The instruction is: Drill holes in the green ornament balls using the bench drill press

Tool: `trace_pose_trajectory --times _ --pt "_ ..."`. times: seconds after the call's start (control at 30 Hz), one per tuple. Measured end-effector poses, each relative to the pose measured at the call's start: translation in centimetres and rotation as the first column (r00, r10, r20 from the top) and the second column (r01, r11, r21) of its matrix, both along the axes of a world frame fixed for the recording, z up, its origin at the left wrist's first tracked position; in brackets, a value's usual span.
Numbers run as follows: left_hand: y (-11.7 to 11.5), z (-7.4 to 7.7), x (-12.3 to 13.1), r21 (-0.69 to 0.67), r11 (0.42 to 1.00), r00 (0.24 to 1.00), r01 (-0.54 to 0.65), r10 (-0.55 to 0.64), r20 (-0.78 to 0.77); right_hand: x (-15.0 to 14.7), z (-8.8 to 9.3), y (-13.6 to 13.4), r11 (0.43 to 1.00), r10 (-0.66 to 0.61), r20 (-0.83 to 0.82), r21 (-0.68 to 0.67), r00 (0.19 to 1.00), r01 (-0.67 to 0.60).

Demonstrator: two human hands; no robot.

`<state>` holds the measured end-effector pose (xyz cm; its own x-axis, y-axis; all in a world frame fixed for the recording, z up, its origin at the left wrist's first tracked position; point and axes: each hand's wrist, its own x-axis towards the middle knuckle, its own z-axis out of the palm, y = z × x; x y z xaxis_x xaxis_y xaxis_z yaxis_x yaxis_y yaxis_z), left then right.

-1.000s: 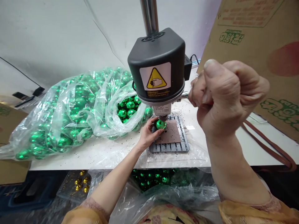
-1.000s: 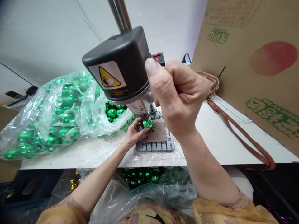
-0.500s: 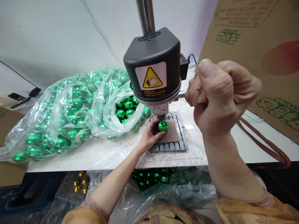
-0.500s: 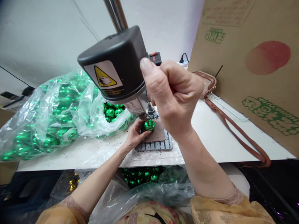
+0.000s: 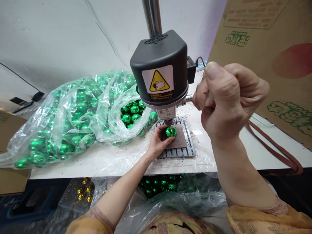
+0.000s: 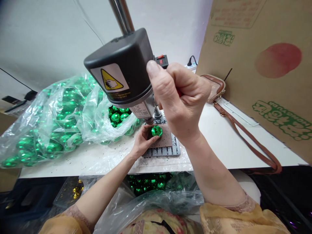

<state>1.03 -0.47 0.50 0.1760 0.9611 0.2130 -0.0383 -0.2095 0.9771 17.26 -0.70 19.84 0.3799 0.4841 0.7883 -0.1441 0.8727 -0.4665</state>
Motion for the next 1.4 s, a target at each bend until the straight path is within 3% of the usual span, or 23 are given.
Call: trace_pose_trajectory --times 0.37,0.73,1.1,1.3,1.4 --pt "-0.3 -0.4 -0.6 0.055 0.998 0.996 0.038 -0.034 -0.078 0.1 0.1 0.1 0.998 -0.048 0.038 -0.028 0.998 0.049" --pt "-0.3 -0.8 -0.4 0.057 0.998 0.998 0.037 -0.034 -0.046 -0.5 -2.2 -0.2 0.986 -0.148 -0.011 0.083 0.989 0.148" --pt "-0.4 -0.8 -0.4 0.051 0.998 0.999 0.038 -0.037 -0.023 0.0 -3.9 -0.8 0.982 -0.187 0.038 0.036 0.982 0.186" --pt "-0.4 -0.9 -0.3 0.053 0.998 0.999 0.034 -0.033 -0.013 0.2 -4.9 -0.2 0.967 -0.159 0.028 0.208 0.987 0.150" --pt "-0.4 -1.1 -0.4 0.064 0.997 0.999 0.038 -0.036 -0.023 0.3 -5.4 0.0 0.968 -0.136 0.070 0.223 0.988 0.117"
